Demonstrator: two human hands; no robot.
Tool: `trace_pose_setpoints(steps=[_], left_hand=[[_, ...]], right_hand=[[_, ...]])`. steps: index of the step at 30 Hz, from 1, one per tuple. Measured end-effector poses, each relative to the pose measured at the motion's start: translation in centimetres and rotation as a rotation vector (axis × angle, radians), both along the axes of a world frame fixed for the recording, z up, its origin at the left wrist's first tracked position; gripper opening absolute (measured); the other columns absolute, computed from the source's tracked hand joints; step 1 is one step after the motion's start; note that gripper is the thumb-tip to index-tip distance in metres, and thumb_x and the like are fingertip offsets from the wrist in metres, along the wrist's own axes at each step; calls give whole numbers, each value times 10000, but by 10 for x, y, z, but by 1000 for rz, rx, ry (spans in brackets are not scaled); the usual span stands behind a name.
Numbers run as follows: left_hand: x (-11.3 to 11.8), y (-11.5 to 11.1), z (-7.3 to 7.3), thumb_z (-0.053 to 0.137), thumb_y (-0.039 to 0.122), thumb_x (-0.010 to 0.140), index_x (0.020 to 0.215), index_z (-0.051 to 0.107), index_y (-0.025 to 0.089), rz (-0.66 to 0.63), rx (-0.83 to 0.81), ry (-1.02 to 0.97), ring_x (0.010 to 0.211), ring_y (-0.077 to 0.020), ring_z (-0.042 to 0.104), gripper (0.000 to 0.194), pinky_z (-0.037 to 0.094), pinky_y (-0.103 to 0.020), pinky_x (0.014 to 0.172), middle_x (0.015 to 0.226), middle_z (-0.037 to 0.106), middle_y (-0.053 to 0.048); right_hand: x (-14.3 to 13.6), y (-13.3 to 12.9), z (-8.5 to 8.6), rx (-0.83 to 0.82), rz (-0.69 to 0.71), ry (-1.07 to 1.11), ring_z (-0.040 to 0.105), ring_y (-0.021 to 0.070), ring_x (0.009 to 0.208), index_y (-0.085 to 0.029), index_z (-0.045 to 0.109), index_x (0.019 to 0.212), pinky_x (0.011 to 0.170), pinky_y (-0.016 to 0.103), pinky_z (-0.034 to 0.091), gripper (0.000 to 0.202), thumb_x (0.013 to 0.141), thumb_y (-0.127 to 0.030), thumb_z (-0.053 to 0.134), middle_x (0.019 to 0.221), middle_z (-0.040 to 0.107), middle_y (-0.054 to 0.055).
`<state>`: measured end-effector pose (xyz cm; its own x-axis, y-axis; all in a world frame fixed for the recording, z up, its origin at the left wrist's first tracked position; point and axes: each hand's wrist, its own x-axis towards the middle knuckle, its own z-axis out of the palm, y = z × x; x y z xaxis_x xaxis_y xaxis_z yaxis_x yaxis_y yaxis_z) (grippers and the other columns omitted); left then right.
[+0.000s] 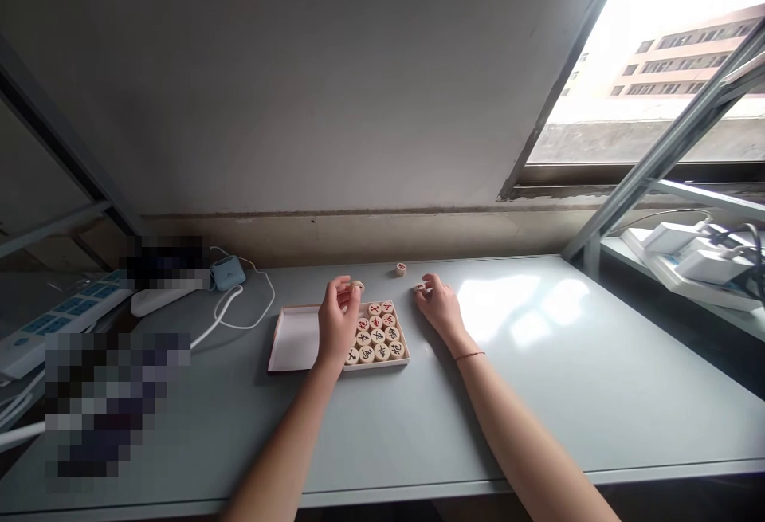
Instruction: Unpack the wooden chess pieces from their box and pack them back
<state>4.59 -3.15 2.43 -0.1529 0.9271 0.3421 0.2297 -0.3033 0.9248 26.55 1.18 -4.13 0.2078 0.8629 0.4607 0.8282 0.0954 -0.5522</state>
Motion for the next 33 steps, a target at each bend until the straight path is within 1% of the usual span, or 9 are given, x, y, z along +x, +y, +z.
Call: trace_pose_setpoints(steps=[5,10,16,18,20,23,28,31,33], left_hand=[[1,0,-2,516,264,902,974,616,197,-30,42,56,927,-152,650,140,539,-302,859,1020,643,-69],[0,4,-9,550,186,849,1059,619,204,32,48,80,906,-141,635,222,557,-289,821,1090,601,-73],[-4,6,-13,573,236,860,1123,603,197,28,51,238,807,-138,639,267,549,-297,785,1022,627,-66],[-5,5,-12,570,238,868,1134,595,191,13,83,354,792,-150,634,272,541,-310,783,1011,638,-70],[-4,3,-11,567,230,872,1134,592,200,-27,140,464,816,-169,635,265,531,-323,801,1006,648,-68],[0,-2,-10,567,210,874,1123,592,228,-80,182,539,831,-176,634,251,521,-317,805,993,661,-53],[3,-5,-10,558,155,869,1077,596,219,-36,169,514,792,-165,623,220,515,-293,766,975,670,-51],[5,-5,-14,565,161,866,1089,585,218,-55,191,505,824,-173,617,231,514,-300,778,965,656,-51],[8,-5,-18,577,189,865,1201,529,234,-92,189,483,782,-152,607,342,519,-292,762,991,632,-44]], right_hand=[[-4,2,-5,-68,-86,-152,523,257,902,-215,662,942,750,356,387,226,857,-276,461,997,665,99],[-15,6,2,-142,-123,-255,495,284,974,-273,616,1199,755,382,383,364,869,-299,464,1081,623,122],[-15,4,8,-91,-113,-198,506,290,1008,-261,596,1231,801,410,413,388,869,-303,463,1114,607,131],[-21,-4,15,38,-7,-94,522,285,1041,-229,602,1204,833,415,431,365,885,-325,451,1132,614,129],[-32,-14,24,131,200,47,562,254,1019,-218,600,1170,822,383,465,342,898,-375,464,1110,637,113],[-57,-29,39,121,464,216,622,203,887,-221,610,1093,721,311,503,301,884,-418,519,1003,680,77],[-84,-43,54,108,524,255,624,166,727,-218,656,979,652,286,514,226,867,-382,547,848,685,44],[-78,-40,58,94,567,231,618,167,715,-218,676,983,644,292,527,230,855,-368,556,849,663,55],[-65,-29,58,96,531,255,627,171,742,-208,678,998,646,295,536,256,863,-371,536,907,659,75]])
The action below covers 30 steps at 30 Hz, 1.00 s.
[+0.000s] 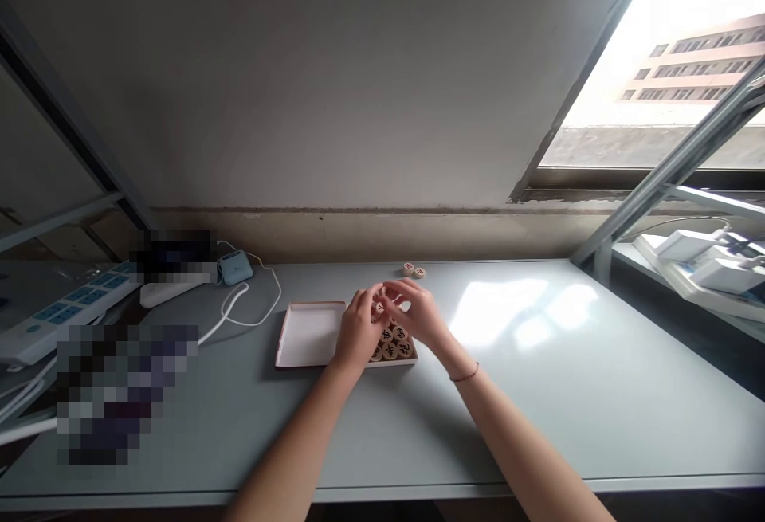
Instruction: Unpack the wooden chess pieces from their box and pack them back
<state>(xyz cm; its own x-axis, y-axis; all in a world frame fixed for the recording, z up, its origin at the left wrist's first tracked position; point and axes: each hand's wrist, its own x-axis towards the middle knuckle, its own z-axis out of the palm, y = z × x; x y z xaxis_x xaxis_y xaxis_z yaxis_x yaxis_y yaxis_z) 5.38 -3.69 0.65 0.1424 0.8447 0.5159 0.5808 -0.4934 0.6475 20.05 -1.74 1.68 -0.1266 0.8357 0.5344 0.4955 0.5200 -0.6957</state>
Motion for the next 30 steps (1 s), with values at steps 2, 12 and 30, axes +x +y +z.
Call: trace_pose_setpoints(steps=[2,12,30], left_hand=[[4,-2,-2,588,224,862,1318,430,258,-46,-30,-21,717,-124,585,483,525,-279,735,1012,605,-30],[3,-7,4,487,215,901,1326,419,264,-110,-48,-12,770,-127,588,434,520,-256,746,974,606,-13],[-7,0,10,467,156,890,1049,622,218,-59,10,20,803,-142,629,231,517,-263,778,926,648,-28]], right_hand=[[19,18,-3,-8,-174,27,634,186,779,-185,667,1028,669,312,537,294,860,-379,523,969,661,98],[61,73,-57,-112,-607,-370,569,248,882,-204,594,945,752,336,397,164,848,-229,465,943,692,88],[64,74,-66,-135,-590,-401,554,227,824,-209,571,946,708,296,362,147,842,-212,467,902,693,70]])
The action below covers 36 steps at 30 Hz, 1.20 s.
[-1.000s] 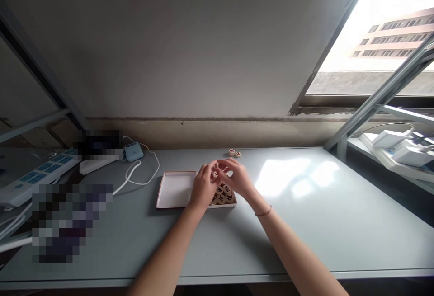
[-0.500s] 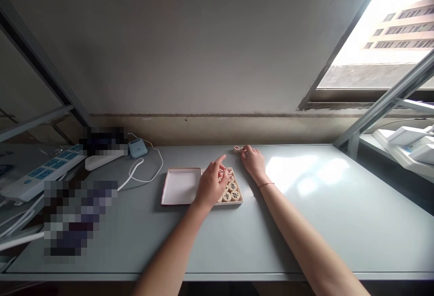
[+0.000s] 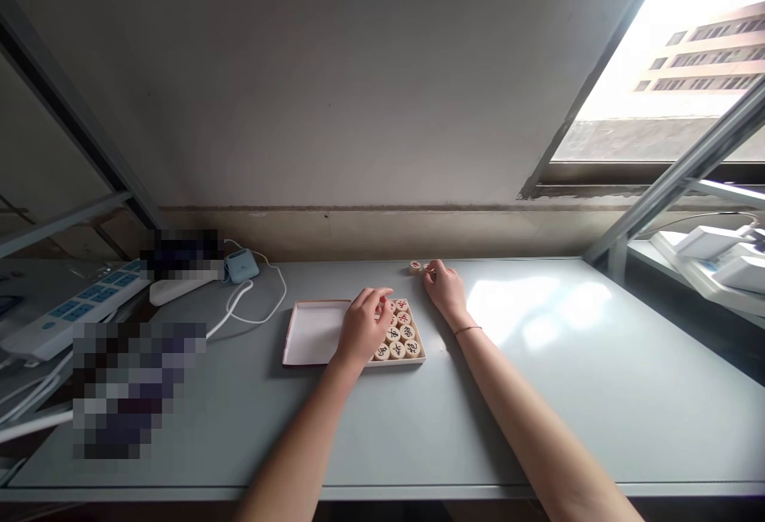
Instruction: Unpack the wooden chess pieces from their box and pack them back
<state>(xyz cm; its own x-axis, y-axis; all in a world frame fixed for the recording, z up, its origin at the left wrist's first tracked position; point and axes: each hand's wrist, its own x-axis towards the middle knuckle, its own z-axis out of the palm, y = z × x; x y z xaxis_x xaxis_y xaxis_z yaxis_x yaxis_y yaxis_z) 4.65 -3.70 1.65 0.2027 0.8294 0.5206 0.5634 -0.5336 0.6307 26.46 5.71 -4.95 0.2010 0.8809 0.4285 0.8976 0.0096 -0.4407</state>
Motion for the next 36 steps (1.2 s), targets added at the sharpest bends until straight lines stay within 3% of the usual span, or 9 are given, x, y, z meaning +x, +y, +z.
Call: trace_pose_setpoints(steps=[16,20,24,26,29,31,36], left_hand=[[0,3,-4,474,160,886,1009,636,223,-2,-48,4,850,-147,644,213,502,-263,791,963,670,-26],[1,3,-3,493,154,874,989,649,219,93,-70,74,826,-151,638,205,468,-297,818,950,685,-24],[0,0,0,512,205,866,868,684,222,321,-140,302,900,-217,619,174,409,-364,814,891,700,-33],[1,-1,0,482,242,880,797,700,214,377,-195,441,908,-249,600,235,391,-387,784,870,703,-51],[5,0,1,407,262,914,775,722,203,378,-238,580,942,-282,568,349,368,-421,788,898,711,-81],[10,1,0,374,266,930,784,730,197,372,-234,620,958,-289,553,390,356,-435,804,906,711,-95],[21,3,-4,429,299,922,799,705,185,340,-174,579,923,-283,562,322,351,-425,809,870,712,-109]], right_hand=[[2,5,-2,5,10,-16,547,236,822,-216,587,940,704,301,363,164,864,-245,444,845,697,67],[-1,1,4,21,7,-3,556,252,868,-209,584,984,736,326,391,194,857,-249,444,907,696,86],[-11,-15,17,169,-8,48,553,280,980,-184,565,1027,815,380,419,234,845,-287,460,1060,669,131],[-21,-30,25,148,72,122,591,255,898,-197,556,1020,762,362,444,227,862,-316,444,1005,681,112],[-40,-57,35,-49,240,275,621,198,659,-233,543,1029,594,299,438,243,903,-394,410,837,703,49],[-53,-71,40,-126,274,305,621,186,600,-242,546,1019,555,284,421,262,912,-433,402,807,711,37],[-69,-83,43,-122,262,295,637,182,615,-244,558,982,542,267,416,267,915,-442,392,855,723,44]])
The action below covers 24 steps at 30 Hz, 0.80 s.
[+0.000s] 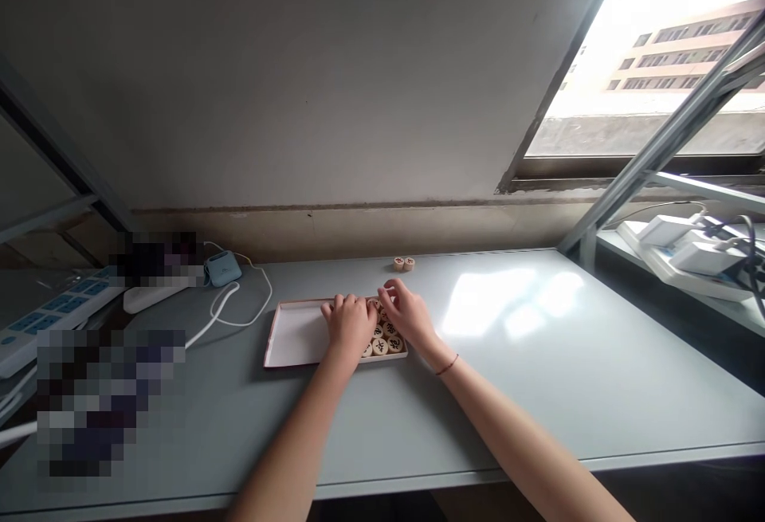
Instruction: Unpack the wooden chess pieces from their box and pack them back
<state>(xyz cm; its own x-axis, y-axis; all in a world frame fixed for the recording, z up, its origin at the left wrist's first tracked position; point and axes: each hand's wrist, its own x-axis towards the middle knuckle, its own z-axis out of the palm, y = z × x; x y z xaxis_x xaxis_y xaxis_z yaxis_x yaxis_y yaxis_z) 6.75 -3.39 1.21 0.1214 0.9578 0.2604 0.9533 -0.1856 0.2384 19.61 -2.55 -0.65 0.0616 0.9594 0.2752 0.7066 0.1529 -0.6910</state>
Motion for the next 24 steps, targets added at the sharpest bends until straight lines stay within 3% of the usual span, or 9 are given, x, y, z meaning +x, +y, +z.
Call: trace_pose_setpoints(steps=[4,7,10,14,20,24], left_hand=[[1,2,-4,510,299,894,779,647,192,-32,27,-101,865,-276,597,209,357,-418,808,784,713,-85],[-4,4,-2,555,302,876,794,614,213,-35,92,-198,842,-245,618,134,363,-390,821,778,714,-40],[-10,4,3,543,284,890,889,599,220,-80,214,-331,840,-202,634,85,383,-345,821,895,717,-30],[-12,-1,7,516,312,907,920,582,213,-179,227,-552,775,-170,641,120,441,-301,778,886,709,-29],[-8,-7,10,518,388,893,920,584,209,-168,98,-802,731,-150,655,193,502,-247,667,834,709,-24],[-10,-7,12,535,427,876,912,573,201,-110,95,-910,731,-153,657,232,520,-247,647,834,705,-38]], right_hand=[[3,3,-4,17,21,66,649,191,648,-243,528,1057,569,290,459,252,920,-402,388,907,722,55],[9,4,-4,151,55,116,660,211,828,-227,484,1141,670,335,509,267,909,-317,388,1028,690,88],[13,3,-1,317,191,84,616,226,1005,-223,484,1171,794,376,518,313,861,-263,477,1137,640,105],[9,-4,5,426,312,98,629,209,979,-243,499,1193,802,350,539,386,817,-245,586,1115,653,77],[8,-5,10,485,277,143,662,162,811,-241,565,1105,740,307,568,229,877,-245,539,990,681,52],[37,11,4,450,27,155,641,160,786,-214,596,977,694,325,566,159,885,-313,513,1096,601,92]])
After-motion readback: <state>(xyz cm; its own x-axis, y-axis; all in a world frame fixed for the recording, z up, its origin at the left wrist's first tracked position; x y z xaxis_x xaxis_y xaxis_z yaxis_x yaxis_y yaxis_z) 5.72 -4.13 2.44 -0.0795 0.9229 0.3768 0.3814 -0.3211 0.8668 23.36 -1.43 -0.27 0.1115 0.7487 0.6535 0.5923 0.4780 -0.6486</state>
